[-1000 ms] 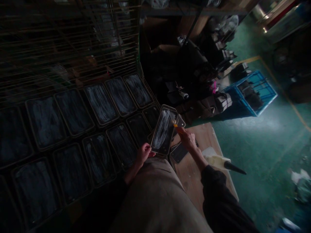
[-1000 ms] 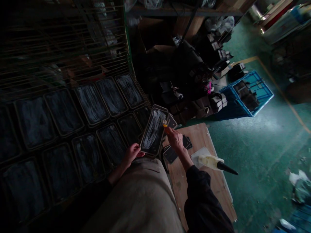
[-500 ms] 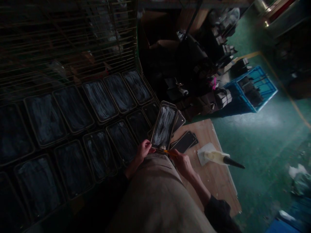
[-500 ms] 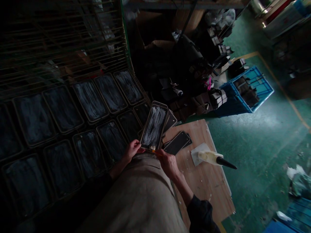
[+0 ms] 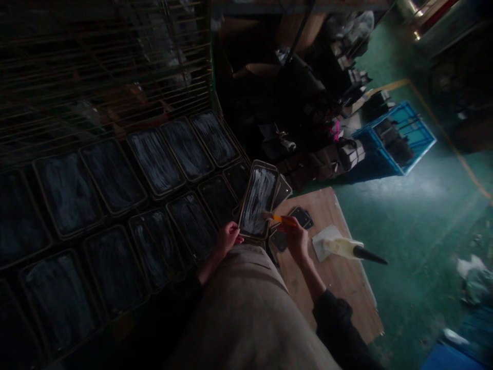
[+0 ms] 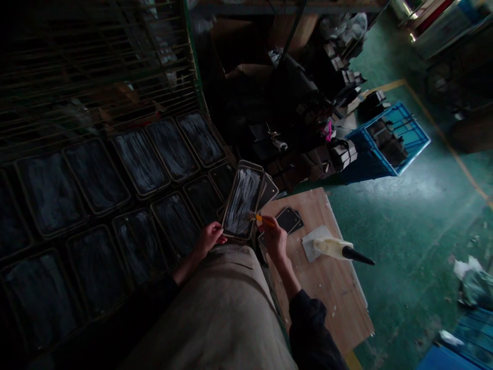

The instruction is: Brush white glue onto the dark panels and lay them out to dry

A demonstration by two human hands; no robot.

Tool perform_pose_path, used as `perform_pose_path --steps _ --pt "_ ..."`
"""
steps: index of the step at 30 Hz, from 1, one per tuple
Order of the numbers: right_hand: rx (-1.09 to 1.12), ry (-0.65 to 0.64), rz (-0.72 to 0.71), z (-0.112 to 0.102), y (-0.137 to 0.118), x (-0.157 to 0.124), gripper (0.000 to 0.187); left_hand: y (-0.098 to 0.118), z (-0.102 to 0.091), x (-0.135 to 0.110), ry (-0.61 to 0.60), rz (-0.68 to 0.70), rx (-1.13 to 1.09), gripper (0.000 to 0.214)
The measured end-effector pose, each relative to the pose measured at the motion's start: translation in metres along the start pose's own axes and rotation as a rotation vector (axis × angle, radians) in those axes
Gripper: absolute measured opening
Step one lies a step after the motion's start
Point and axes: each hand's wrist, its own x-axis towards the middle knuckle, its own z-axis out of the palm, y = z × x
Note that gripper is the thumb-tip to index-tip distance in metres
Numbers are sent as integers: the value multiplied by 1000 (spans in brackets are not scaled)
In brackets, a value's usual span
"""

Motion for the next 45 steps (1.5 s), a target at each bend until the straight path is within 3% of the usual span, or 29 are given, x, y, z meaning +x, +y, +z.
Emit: perform_pose_path --steps 3,6,12,16,20,23,25,29,33,35,38,41,45 --pt "-90 64 -119 -2 -6 27 30 4 0 -3 4 2 5 24" --pt "-210 38 -187 2 -7 37 28 5 1 -5 7 -10 -22 23" --pt "-338 -152 -120 3 -7 -11 25 0 1 -2 2 -44 -113 28" --pt "-200 -290 -25 -2 -21 -28 22 -4 -2 0 -17 -27 -135 35" --pt "-69 -168 -58 5 -35 9 23 -3 -3 0 -27 -32 -111 38" --pt "-139 -80 -153 17 -32 41 24 0 -2 -2 -11 -19 -84 37" --pt "-197 -99 -190 25 -25 45 25 1 0 -3 3 -23 -69 34" --pt "-183 -281 -177 28 -16 14 26 2 0 -3 0 -53 -65 30" --pt "63 -410 24 13 -22 -14 28 4 -2 -3 -43 -39 -100 32" --pt "203 -335 114 4 -28 -10 31 6 -3 -4 -69 -39 -97 34" --pt "305 -126 115 -7 -31 13 34 11 -2 -6 -89 -55 -78 38" --pt "271 0 18 -15 -27 36 32 14 1 -7 -103 -70 -69 42" --pt "76 5 -165 -14 -20 55 27 15 4 -7 -114 -70 -57 44"
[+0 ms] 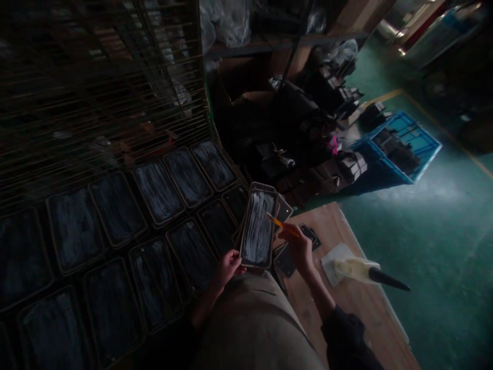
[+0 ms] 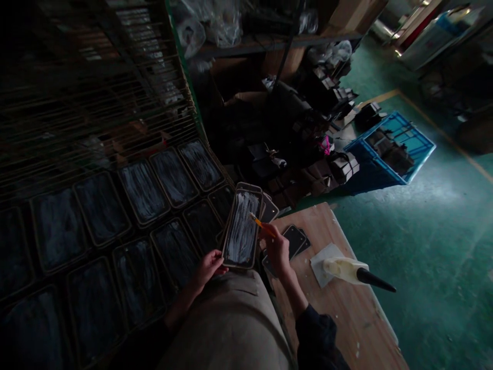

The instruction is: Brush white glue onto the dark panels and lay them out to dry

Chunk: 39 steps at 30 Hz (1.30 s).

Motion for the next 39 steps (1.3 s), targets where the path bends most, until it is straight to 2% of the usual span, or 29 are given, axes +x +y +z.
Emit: perform_pose_path --steps 3,9,15,20,25,30,35,37,39 --pt "-156 -59 -99 8 1 8 25 0 2 1 6 -6 28 44" --pt "-246 -101 -207 20 5 25 25 0 4 6 1 -9 76 44" --pt "-302 60 -183 3 32 56 26 1 5 9 25 -63 40 44" --pt "-322 184 -172 -5 32 69 27 -2 5 11 45 -76 -4 45" --pt "-312 55 -246 2 33 70 27 4 6 7 22 -89 -19 44" --pt "-269 255 -191 -3 41 73 30 14 5 -3 -36 -97 -135 51" --pt "-114 271 -125 -3 58 53 35 27 9 -13 -98 -109 -292 58" --pt "-79 269 -85 3 68 38 37 39 14 -17 -99 -94 -326 59" --pt "-133 240 -66 12 78 23 37 55 21 -20 -115 -40 -354 59"
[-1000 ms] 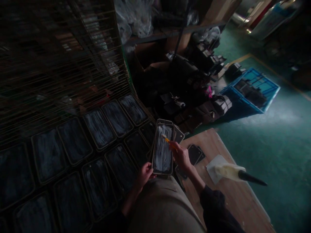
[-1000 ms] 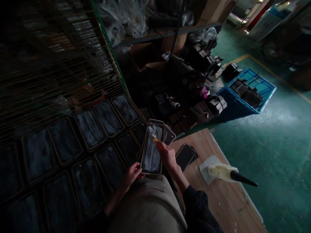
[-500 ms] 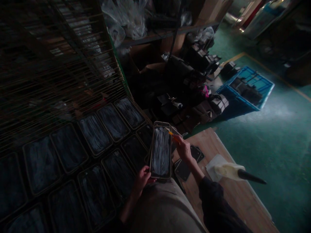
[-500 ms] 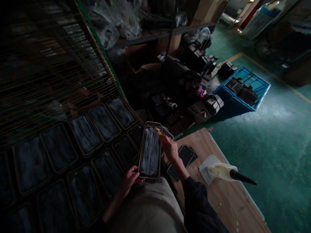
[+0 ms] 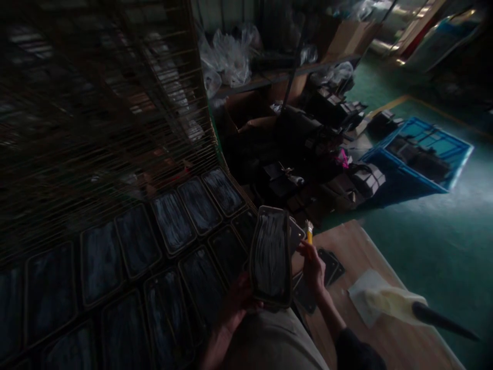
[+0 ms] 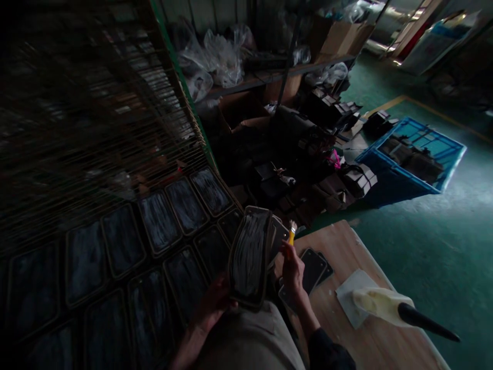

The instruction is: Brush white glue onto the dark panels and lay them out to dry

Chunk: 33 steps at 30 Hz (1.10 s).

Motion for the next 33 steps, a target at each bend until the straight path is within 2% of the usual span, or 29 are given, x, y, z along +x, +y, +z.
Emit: perform_pose_path --steps 5,9,13,19,22,27,30,33 --pt "-160 -208 -159 23 8 -32 30 47 30 2 -67 214 25 46" --pt "-227 -231 -263 37 8 -38 30 89 41 14 -105 366 72 40" --pt "-230 -230 -247 39 8 -37 30 125 38 32 -55 527 137 42" --pt "-176 -216 -212 38 6 -36 37 169 17 78 102 661 157 55" --pt "-176 -212 -191 37 5 -35 37 178 1 111 189 671 93 60" --pt "-164 -180 -207 38 9 -35 37 170 -20 156 350 610 -4 60" --pt "-155 -197 -180 38 10 -35 35 165 -20 160 373 584 61 49" --pt "-136 -223 -138 37 7 -36 36 164 -12 151 411 559 163 37"
